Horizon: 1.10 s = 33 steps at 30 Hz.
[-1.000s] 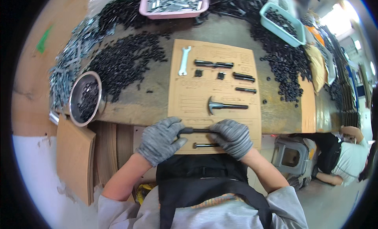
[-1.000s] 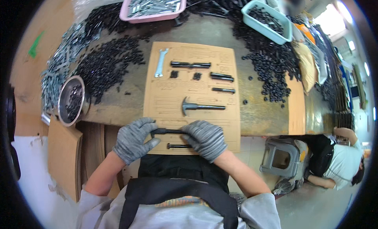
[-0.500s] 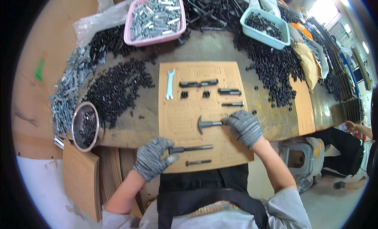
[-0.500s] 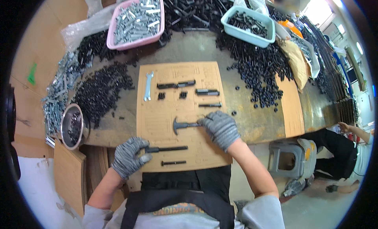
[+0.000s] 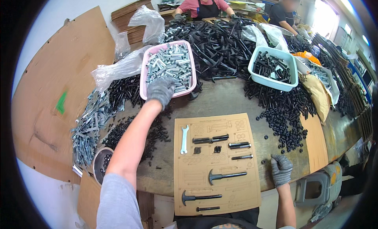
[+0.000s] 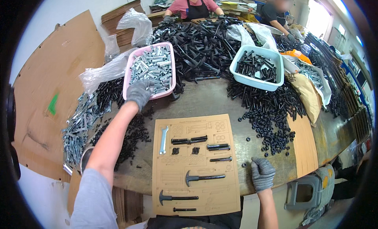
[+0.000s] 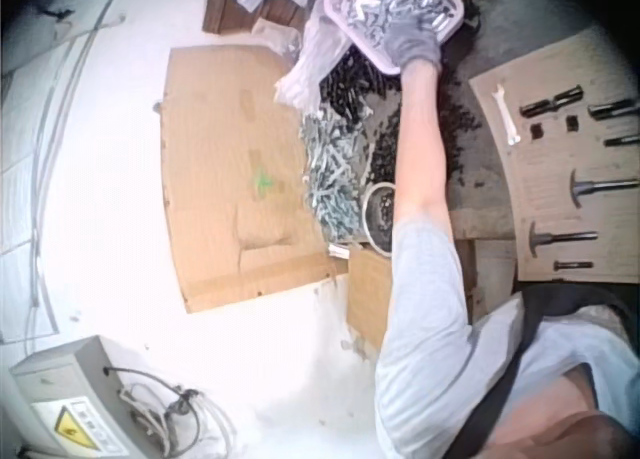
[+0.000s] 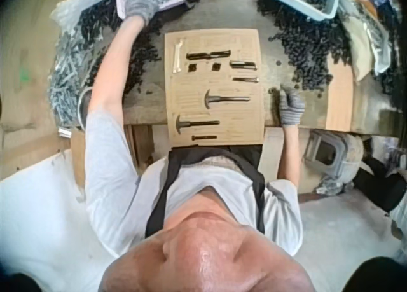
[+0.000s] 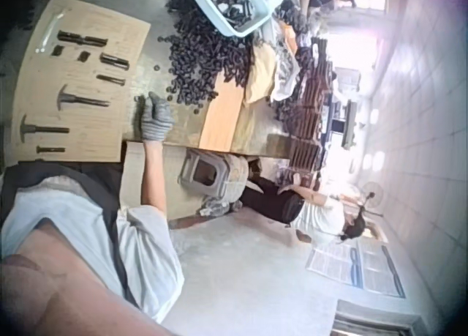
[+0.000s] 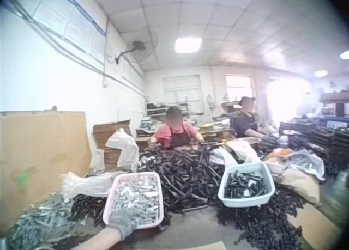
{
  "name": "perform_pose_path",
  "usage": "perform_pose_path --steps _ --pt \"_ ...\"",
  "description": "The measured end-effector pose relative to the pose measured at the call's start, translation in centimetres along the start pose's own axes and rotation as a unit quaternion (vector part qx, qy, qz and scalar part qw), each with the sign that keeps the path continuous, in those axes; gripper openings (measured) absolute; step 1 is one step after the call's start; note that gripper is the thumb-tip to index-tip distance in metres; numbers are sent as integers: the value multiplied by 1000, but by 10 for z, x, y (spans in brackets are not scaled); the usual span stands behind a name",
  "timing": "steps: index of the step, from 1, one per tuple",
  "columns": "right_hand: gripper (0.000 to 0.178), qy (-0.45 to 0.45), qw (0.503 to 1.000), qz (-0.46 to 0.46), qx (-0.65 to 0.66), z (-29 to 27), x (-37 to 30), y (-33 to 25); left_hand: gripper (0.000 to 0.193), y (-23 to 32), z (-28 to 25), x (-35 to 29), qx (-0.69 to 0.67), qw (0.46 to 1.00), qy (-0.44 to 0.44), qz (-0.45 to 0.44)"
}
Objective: The person assembles small metal hardware components on a cardboard template, picking up bolts, nuts, and washers from piles and bins, then placing them into designated slots. The person repeatedly arranges and reorganizes the components on the template throughout the clip.
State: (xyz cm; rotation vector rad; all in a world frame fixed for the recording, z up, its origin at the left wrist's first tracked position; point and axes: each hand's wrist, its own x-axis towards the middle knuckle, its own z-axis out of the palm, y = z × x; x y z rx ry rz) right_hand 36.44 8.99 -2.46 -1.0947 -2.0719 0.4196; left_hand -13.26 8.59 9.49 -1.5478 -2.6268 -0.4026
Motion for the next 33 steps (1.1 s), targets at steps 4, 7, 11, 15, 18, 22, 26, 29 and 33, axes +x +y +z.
perform_pose_path --steps 4,7,11,15,18,22,26,29,33 --pt "8 5 999 7 -35 -11 -9 12 30 1 19 52 90 988 -65 109" --pt "10 -5 998 15 -58 -8 -9 13 63 6 39 56 147 969 69 188" --pt "11 -12 999 25 -20 -5 -5 10 45 14 25 59 197 964 -42 172" --pt "10 3 999 32 -32 -5 -1 4 20 -9 24 68 148 965 -34 214" --pt "11 1 999 44 -28 -3 -3 5 14 -30 27 70 134 967 -9 218" --pt "12 2 998 -24 -66 2 -4 13 35 -57 26 61 9 973 -55 225" --pt "10 3 998 13 -57 -3 -3 6 43 0 15 53 165 974 -91 127" --pt "10 14 999 3 -50 0 -2 4 38 12 12 47 200 963 -20 179" --pt "10 7 998 12 -54 -1 -2 7 35 16 24 53 226 951 33 209"
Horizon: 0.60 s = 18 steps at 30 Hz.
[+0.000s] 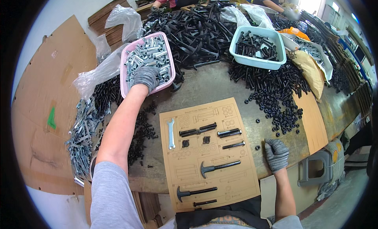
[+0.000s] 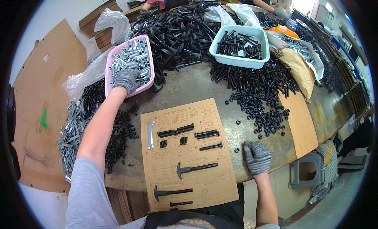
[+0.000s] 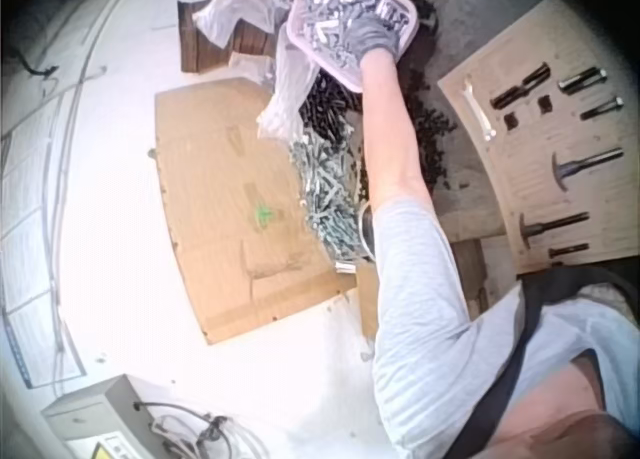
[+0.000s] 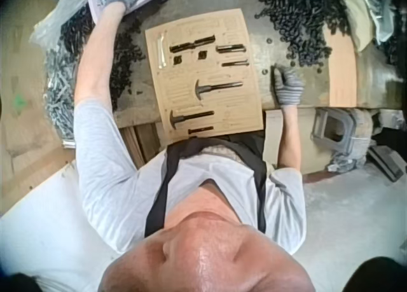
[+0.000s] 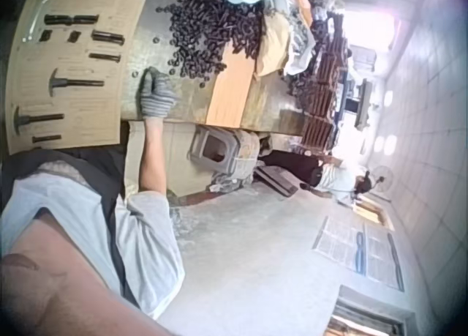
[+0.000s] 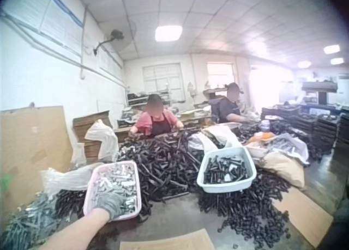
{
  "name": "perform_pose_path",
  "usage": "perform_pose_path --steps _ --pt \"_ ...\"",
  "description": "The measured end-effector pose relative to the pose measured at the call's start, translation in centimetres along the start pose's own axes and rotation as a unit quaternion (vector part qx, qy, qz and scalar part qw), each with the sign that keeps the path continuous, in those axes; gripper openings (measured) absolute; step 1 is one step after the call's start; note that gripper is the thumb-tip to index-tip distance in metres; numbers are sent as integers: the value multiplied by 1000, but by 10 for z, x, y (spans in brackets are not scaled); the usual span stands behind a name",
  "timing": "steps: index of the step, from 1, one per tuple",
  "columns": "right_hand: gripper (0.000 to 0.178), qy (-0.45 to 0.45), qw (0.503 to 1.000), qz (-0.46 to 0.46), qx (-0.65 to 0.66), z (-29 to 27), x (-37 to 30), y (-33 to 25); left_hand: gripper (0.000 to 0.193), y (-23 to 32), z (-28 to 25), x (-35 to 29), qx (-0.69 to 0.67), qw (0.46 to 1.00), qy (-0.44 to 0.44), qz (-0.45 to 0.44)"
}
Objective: The person assembles small metal hardware components on a cardboard template, picking up bolts, nuts, and washers from piles and bins, then placing them into designated slots. The person repeatedly arranges and reorganizes the components on the template throughout the clip.
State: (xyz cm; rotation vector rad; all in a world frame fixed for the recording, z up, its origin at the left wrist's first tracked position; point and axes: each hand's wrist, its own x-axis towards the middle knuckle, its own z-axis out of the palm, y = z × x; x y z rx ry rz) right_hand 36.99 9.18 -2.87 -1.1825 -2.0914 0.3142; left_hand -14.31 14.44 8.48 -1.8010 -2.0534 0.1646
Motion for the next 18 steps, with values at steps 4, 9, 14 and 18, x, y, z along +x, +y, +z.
perform_pose_path --steps 4,9,14,18 --pt "9 0 1000 8 1 0 0 0 27 0 12 8 17 999 11 25" --pt "10 -5 1000 16 6 -1 0 -2 22 -19 17 7 -13 997 41 68" --pt "11 -12 1000 10 -22 3 -3 2 25 -30 -16 -26 -223 967 100 -65" --pt "12 -9 1000 19 -18 2 -7 6 17 55 -37 -76 -561 827 -34 -13"
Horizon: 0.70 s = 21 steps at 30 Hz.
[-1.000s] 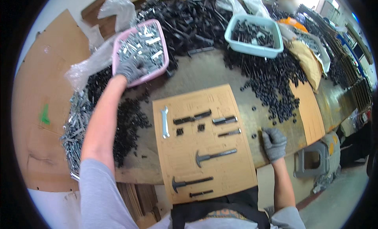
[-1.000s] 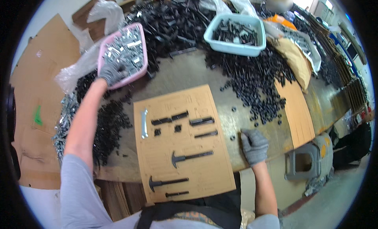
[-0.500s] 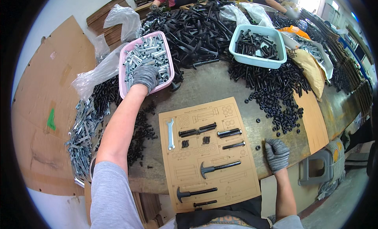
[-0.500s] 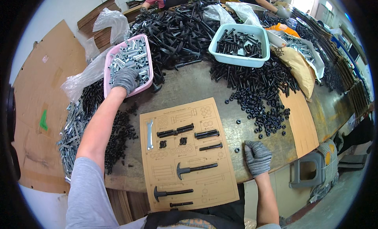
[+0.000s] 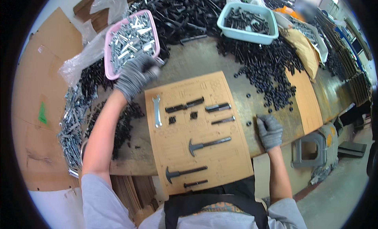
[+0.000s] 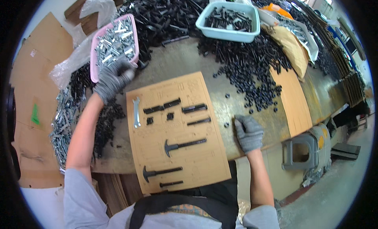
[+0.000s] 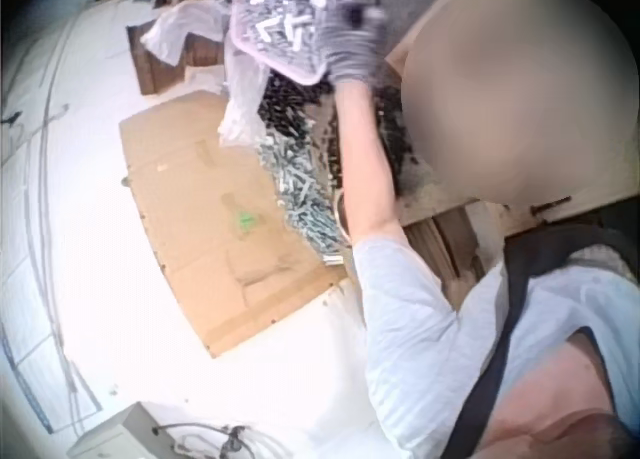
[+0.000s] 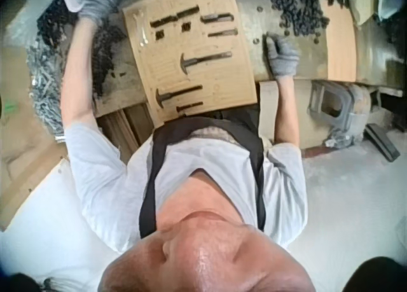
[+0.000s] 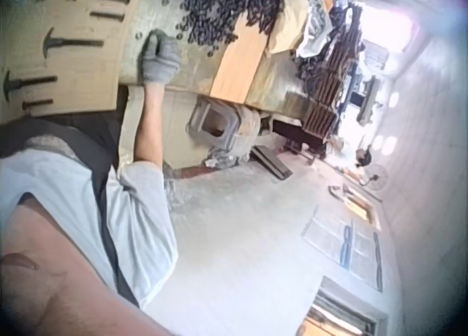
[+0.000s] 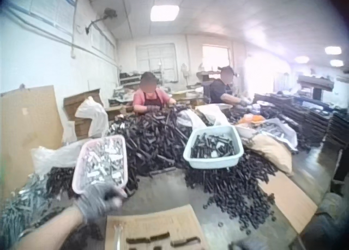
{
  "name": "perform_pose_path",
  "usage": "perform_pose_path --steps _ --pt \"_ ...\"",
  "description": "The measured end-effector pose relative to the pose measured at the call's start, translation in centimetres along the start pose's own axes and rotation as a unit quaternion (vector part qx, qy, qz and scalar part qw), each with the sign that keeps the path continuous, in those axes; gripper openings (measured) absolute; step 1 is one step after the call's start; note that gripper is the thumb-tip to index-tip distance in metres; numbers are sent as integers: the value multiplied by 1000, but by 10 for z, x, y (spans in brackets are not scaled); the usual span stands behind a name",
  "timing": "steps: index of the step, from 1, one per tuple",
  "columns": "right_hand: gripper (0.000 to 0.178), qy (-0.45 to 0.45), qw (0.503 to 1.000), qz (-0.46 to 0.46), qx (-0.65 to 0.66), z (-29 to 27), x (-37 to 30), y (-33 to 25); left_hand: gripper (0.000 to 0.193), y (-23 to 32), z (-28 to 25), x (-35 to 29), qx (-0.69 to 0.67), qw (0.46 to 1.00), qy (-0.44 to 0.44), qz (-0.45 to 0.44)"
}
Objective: The person assembles small metal hardware components on a cardboard template, picking up bolts, nuts, and washers from piles and bins, then placing them into designated slots. The person repeatedly arranges and reorganizes the components on the template throughout the clip.
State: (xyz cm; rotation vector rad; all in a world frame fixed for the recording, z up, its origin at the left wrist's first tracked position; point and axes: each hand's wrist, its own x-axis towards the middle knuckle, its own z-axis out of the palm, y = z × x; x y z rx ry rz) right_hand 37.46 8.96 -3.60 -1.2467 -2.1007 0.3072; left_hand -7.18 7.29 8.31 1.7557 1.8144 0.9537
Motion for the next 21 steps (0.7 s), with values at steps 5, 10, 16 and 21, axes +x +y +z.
perform_pose_path --steps 5,10,16,21 --pt "14 12 997 28 74 0 2 6 21 72 112 -85 118 972 -204 -9" --pt "14 8 998 20 64 -1 3 7 22 66 161 -116 164 977 -131 44" --pt "17 -26 998 30 46 5 3 -15 23 66 151 -143 176 982 -70 1" --pt "19 2 997 47 62 -4 -11 32 27 48 94 -184 152 980 123 30"
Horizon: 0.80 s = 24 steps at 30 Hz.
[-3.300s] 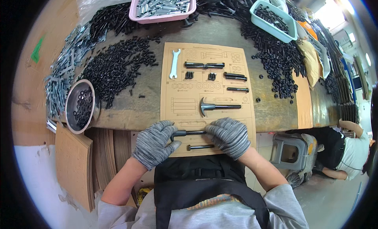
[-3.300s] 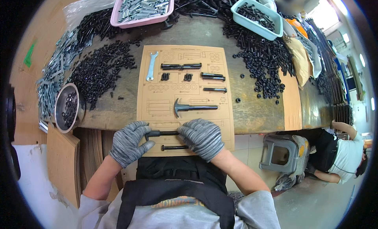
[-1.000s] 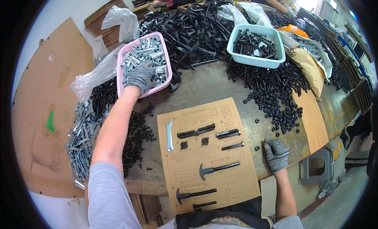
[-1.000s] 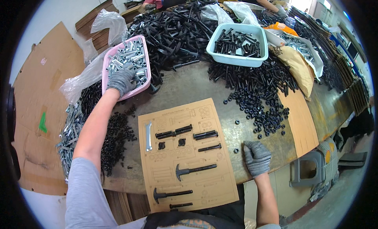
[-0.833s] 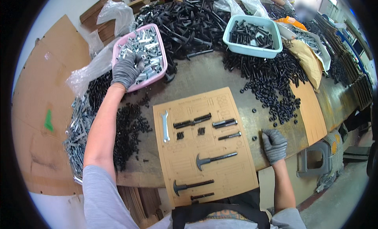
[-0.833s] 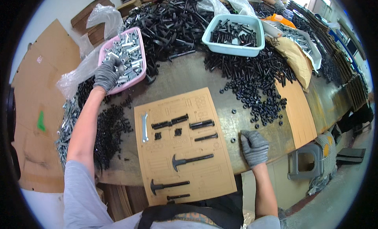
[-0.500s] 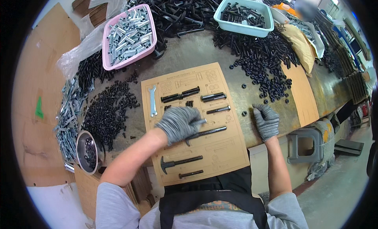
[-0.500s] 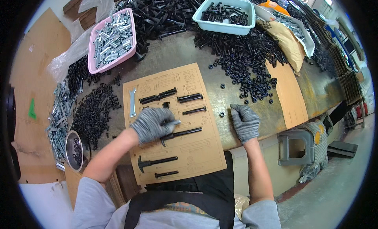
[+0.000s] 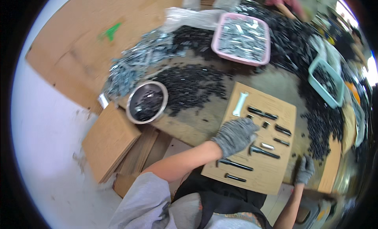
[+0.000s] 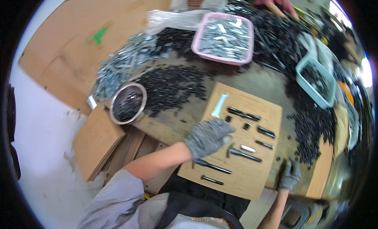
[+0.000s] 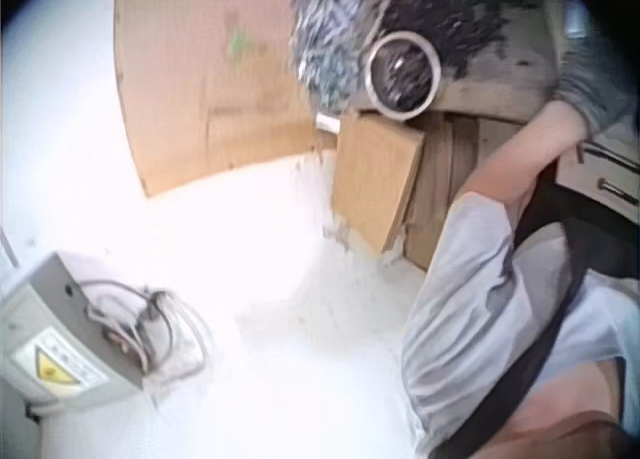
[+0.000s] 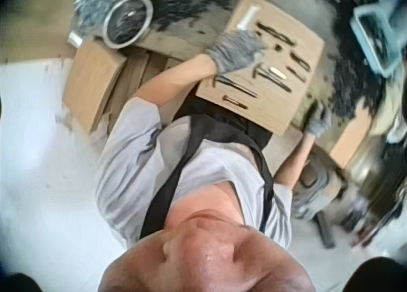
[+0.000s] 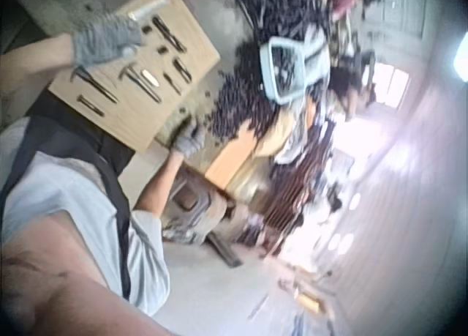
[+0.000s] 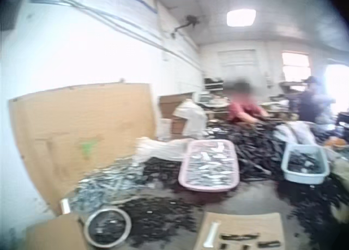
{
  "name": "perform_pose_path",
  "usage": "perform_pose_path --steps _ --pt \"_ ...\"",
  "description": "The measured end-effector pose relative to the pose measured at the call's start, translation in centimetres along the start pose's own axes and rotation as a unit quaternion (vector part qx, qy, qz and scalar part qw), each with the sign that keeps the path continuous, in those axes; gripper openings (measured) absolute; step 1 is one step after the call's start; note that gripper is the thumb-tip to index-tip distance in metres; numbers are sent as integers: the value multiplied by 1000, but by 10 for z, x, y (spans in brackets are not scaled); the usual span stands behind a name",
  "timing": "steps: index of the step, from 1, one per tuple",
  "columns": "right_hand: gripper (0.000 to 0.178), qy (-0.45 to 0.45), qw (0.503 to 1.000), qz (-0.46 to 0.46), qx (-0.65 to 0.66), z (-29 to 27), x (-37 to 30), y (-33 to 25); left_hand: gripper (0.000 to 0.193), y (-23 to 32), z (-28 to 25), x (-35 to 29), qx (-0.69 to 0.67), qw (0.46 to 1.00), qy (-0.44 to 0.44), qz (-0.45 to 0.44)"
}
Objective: The person assembles small metal hardware components on a cardboard template, picking up bolts, nuts, and washers from piles and bins, then placing them into designated slots. The person repeatedly arranges and reorganizes the components on the template throughout the clip.
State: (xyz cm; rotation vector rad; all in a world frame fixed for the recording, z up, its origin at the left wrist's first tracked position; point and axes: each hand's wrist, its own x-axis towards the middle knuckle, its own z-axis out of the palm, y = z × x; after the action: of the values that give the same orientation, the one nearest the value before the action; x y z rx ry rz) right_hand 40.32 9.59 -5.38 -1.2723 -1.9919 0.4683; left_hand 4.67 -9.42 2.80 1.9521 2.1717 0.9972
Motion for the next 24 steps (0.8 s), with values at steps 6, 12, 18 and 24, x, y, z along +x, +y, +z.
perform_pose_path --steps 6,12,18,24 --pt "21 15 986 70 152 14 11 25 28 -123 -177 -98 229 915 20 -332" --pt "20 -16 973 47 225 24 25 -48 45 -178 -186 -123 166 918 -153 -325" --pt "19 -50 976 -6 214 31 28 -73 26 -208 -201 -137 4 895 -53 -443" --pt "19 -60 973 18 220 31 19 -81 21 -209 -205 -139 -166 841 -8 -516"
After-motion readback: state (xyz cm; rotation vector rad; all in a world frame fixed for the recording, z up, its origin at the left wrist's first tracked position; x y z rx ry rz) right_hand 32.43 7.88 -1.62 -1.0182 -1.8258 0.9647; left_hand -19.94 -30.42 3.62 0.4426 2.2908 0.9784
